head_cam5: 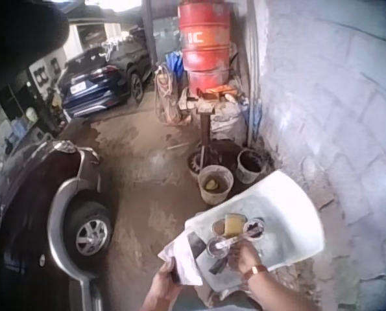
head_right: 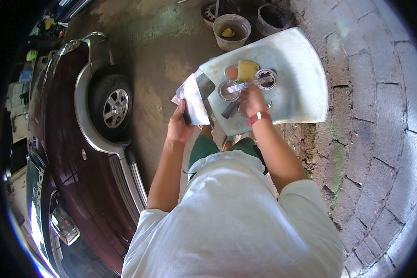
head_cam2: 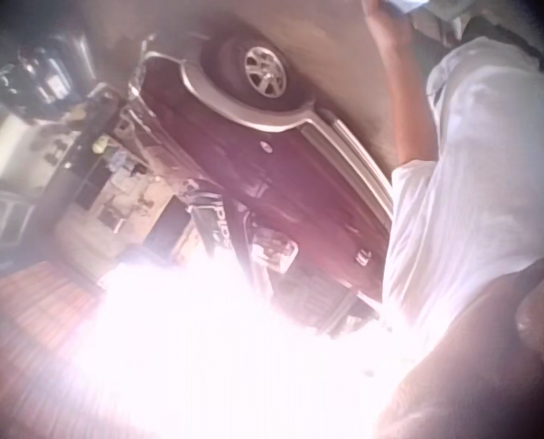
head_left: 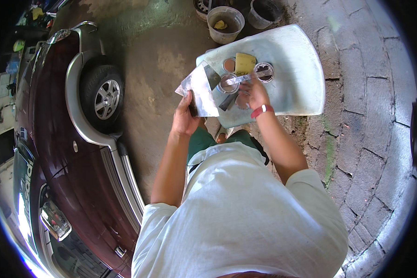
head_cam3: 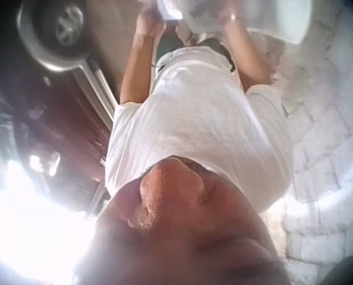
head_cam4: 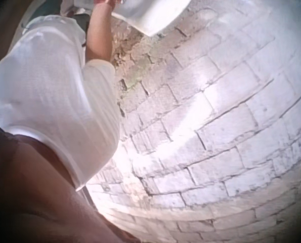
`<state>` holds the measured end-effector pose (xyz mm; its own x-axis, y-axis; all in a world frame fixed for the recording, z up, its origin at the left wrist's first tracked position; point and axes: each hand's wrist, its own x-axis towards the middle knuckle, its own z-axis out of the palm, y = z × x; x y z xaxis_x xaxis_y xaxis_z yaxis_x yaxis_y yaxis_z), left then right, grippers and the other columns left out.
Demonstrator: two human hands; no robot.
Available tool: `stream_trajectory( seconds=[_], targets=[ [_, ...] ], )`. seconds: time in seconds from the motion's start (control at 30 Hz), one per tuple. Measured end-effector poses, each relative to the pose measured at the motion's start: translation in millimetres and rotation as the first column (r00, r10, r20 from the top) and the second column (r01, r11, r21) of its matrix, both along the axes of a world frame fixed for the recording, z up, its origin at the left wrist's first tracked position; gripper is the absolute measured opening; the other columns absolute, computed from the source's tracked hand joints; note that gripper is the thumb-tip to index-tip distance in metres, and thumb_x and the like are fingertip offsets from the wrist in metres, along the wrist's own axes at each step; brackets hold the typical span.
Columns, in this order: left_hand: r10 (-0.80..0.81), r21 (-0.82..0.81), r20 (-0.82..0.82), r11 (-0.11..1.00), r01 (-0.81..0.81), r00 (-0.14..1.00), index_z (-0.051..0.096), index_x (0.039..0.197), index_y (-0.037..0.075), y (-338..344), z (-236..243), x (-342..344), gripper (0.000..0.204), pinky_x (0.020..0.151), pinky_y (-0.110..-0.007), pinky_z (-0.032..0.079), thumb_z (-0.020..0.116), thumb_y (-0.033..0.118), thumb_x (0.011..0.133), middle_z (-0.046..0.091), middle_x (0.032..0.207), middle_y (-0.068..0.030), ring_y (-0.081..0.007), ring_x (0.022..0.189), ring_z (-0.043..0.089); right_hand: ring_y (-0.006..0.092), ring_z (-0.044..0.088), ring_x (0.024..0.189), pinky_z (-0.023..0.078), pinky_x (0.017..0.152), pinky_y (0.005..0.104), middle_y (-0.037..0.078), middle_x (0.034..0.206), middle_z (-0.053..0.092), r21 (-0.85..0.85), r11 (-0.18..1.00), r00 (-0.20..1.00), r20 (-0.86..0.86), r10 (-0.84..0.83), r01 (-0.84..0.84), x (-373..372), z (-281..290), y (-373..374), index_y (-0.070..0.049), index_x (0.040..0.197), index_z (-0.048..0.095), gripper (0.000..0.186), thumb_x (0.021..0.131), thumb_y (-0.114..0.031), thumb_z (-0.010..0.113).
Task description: The person prepares sandpaper by rubbing two sheets together and then sands a section of the rear bumper on a maroon car. The person uses a red sanding block to smooth the surface of the car's bodywork.
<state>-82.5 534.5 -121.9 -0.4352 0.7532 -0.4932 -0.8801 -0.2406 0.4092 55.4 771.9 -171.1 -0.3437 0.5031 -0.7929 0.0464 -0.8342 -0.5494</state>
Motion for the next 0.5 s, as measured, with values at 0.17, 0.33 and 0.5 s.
stream_trajectory(
  seconds=[0.17,0.33,0.5],
  targets=[
    [-0.12,0.027,-0.071,0.992,0.122,0.99,0.056,0.139,0.006,16.3,45.8,26.8,0.05,0.105,-0.04,0.05,0.063,0.038,0.102,0.068,0.128,-0.0066,-0.0219,0.117,0.065,0.0191,0.067,0.105,0.054,0.082,0.0334,0.01,0.12,0.068,0.062,0.963,0.829,-0.497,0.257,-0.262,-21.1,34.1,-62.9,-0.005,0.14,0.051,0.045,0.101,-0.022,0.065],
    [-0.033,-0.109,-0.259,0.994,0.005,0.965,0.052,0.142,0.008,23.1,69.0,32.2,0.046,0.106,-0.038,0.049,0.059,0.034,0.105,0.063,0.134,-0.0057,-0.0194,0.121,0.061,0.0171,0.066,0.108,0.054,0.092,0.0339,0.01,0.12,0.069,0.475,0.879,0.93,-0.34,0.142,0.039,-2.7,92.7,-22.8,-0.002,0.13,0.062,0.033,0.098,-0.005,0.065],
    [-0.074,-0.2,-0.537,0.979,-0.042,0.84,0.049,0.146,0.005,34.4,106.1,38.9,0.048,0.11,-0.034,0.042,0.056,0.032,0.107,0.06,0.137,-0.0073,-0.0185,0.125,0.055,0.0344,0.058,0.125,0.042,0.112,0.0541,0.005,0.134,0.062,0.771,-0.457,0.736,0.604,0.306,-0.443,32.2,179.6,-22.1,-0.018,0.133,0.066,0.046,0.091,0.0,0.06]
  ],
)
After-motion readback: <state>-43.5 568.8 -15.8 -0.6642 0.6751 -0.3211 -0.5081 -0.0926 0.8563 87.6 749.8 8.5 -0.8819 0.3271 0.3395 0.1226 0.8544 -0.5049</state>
